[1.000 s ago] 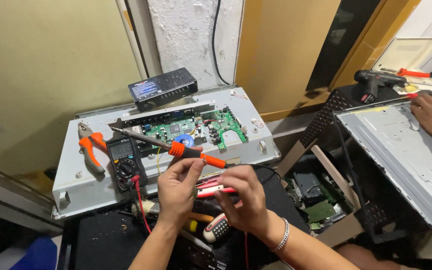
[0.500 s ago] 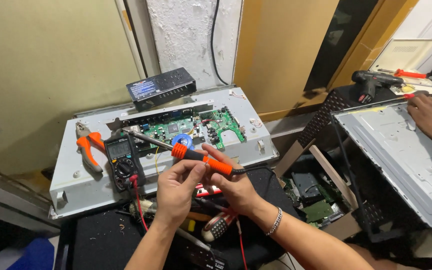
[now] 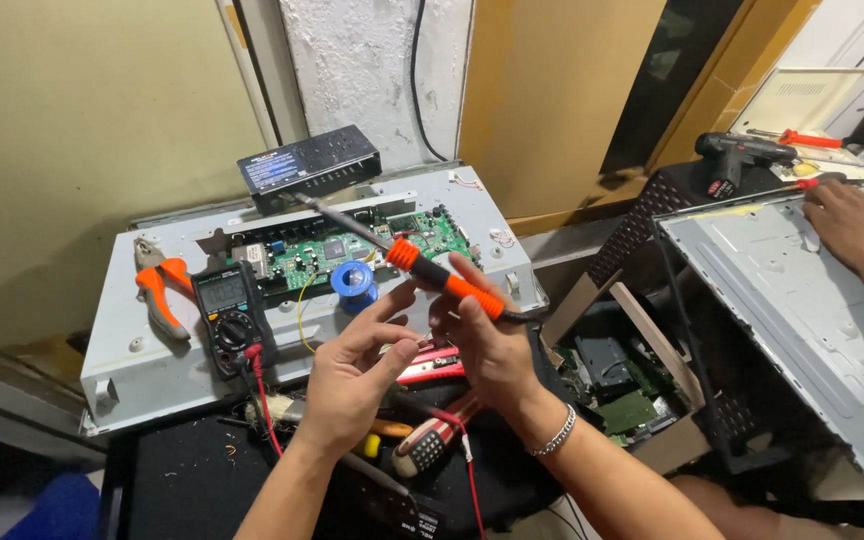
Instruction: Soldering electronic components on a circuit board using a soldering iron and solder wire.
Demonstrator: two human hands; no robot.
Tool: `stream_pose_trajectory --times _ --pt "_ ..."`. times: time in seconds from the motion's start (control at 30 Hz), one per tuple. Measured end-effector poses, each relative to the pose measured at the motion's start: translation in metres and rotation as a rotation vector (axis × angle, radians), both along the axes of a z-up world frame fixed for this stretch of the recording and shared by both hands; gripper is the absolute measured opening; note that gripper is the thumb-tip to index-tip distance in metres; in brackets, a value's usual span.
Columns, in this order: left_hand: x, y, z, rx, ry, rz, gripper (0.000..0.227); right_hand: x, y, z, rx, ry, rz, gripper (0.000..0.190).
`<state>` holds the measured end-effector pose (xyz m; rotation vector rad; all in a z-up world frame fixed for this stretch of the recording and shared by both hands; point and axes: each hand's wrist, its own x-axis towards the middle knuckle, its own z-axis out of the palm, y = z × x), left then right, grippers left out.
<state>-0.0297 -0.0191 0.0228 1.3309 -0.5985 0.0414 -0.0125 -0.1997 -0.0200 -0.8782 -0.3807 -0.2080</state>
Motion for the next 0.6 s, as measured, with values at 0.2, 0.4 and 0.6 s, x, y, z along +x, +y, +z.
stream_pose_trajectory --times 0.2,0.4,0.6 --pt "0.006 0.001 -0.013 0.062 -0.055 0.164 0.014 0.013 -0.033 0.022 0.104 0.049 -0.285 0.042" --pt "0.032 0.003 -0.044 -0.104 0.037 0.307 0.013 0.058 -0.062 0.005 0.104 0.174 -0.757 0.023" --pt "0.027 0.003 -0.04 -0.122 0.064 0.238 0.012 0.092 -0.056 0.038 -0.008 0.178 -0.911 0.03"
